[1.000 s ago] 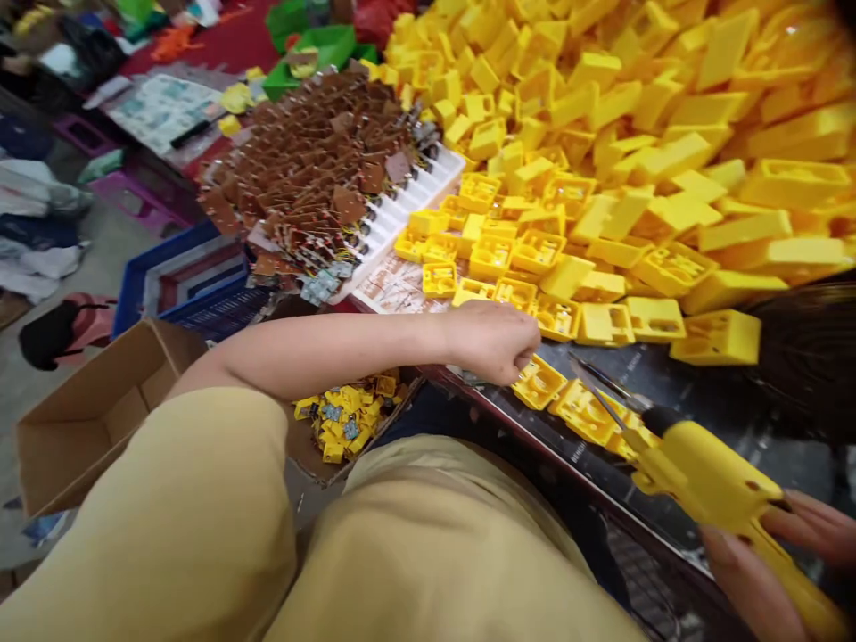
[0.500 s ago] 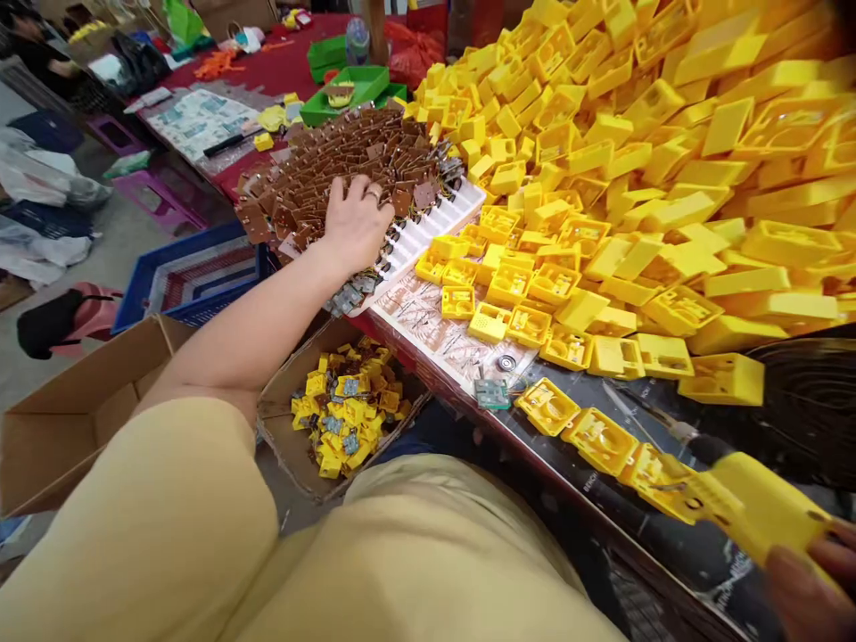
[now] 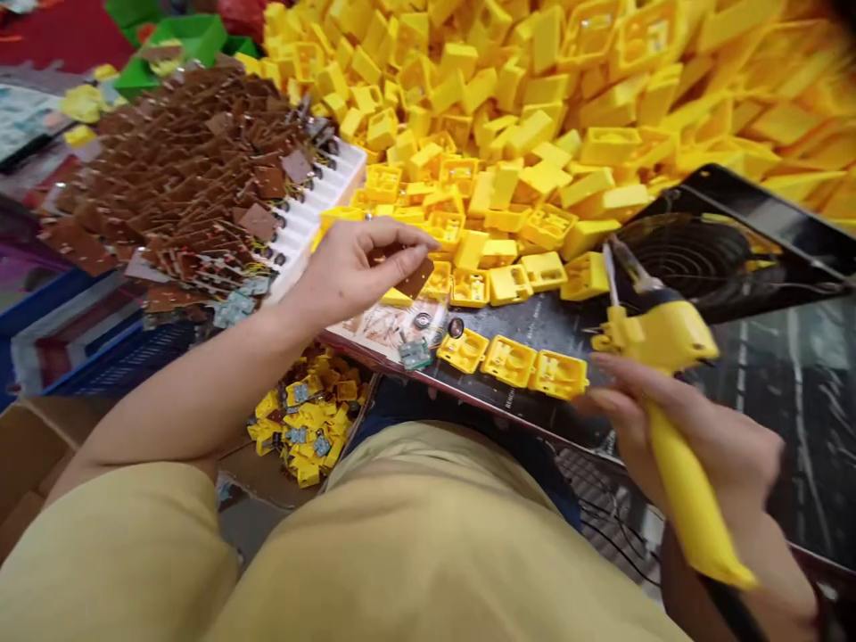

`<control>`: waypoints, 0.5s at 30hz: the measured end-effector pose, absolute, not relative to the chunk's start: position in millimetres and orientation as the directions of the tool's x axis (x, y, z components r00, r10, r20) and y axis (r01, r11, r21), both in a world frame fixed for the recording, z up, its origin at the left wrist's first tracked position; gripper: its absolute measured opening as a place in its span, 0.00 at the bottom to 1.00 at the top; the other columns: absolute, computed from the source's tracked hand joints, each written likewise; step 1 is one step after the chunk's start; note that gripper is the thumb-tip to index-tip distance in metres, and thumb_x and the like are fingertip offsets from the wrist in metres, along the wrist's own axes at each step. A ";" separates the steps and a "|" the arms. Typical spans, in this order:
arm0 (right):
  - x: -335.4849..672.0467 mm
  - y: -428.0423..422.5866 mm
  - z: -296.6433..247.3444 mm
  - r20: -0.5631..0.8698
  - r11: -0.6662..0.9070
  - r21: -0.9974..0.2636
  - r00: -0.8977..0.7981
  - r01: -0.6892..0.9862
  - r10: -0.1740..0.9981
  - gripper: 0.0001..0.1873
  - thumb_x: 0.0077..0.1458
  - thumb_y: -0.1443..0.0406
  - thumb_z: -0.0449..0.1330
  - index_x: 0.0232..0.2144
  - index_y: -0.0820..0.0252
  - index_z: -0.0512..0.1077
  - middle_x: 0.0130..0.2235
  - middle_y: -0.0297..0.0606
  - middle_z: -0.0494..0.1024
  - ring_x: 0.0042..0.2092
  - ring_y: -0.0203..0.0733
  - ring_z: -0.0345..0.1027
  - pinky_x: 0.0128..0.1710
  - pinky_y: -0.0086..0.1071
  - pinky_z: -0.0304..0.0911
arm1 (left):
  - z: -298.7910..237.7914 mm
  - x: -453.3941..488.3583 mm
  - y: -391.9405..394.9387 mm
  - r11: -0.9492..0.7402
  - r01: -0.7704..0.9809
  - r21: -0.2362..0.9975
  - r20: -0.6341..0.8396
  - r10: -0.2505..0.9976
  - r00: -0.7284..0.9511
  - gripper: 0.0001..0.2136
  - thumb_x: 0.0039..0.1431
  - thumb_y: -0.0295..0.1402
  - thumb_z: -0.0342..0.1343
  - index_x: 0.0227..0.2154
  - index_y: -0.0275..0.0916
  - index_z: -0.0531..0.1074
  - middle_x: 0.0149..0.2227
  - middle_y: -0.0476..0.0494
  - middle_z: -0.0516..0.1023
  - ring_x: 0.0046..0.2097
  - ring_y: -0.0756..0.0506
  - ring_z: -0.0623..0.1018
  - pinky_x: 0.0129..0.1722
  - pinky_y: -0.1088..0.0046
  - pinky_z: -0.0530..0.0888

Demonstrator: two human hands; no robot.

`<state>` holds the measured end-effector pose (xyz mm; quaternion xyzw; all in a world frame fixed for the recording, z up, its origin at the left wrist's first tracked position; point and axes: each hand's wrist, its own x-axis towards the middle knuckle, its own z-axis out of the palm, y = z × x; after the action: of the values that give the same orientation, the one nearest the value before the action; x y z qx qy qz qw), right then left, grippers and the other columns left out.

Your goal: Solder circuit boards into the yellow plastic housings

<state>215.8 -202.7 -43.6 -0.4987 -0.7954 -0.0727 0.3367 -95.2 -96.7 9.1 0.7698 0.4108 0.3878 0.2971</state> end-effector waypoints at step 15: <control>192.8 -177.3 -83.4 0.555 0.683 -0.327 -0.452 0.653 0.699 0.22 0.59 0.65 0.63 0.54 0.56 0.62 0.43 0.39 0.77 0.45 0.43 0.74 0.47 0.38 0.71 | -16.3 -64.6 -143.7 -0.714 0.635 0.294 0.353 0.699 0.623 0.12 0.57 0.36 0.58 0.41 0.37 0.74 0.47 0.37 0.79 0.51 0.38 0.76 0.52 0.56 0.71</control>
<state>192.8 -177.3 -83.4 -0.3970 -0.8513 0.0331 0.3414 -64.6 -143.7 -16.3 0.8980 0.3714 0.2254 0.0702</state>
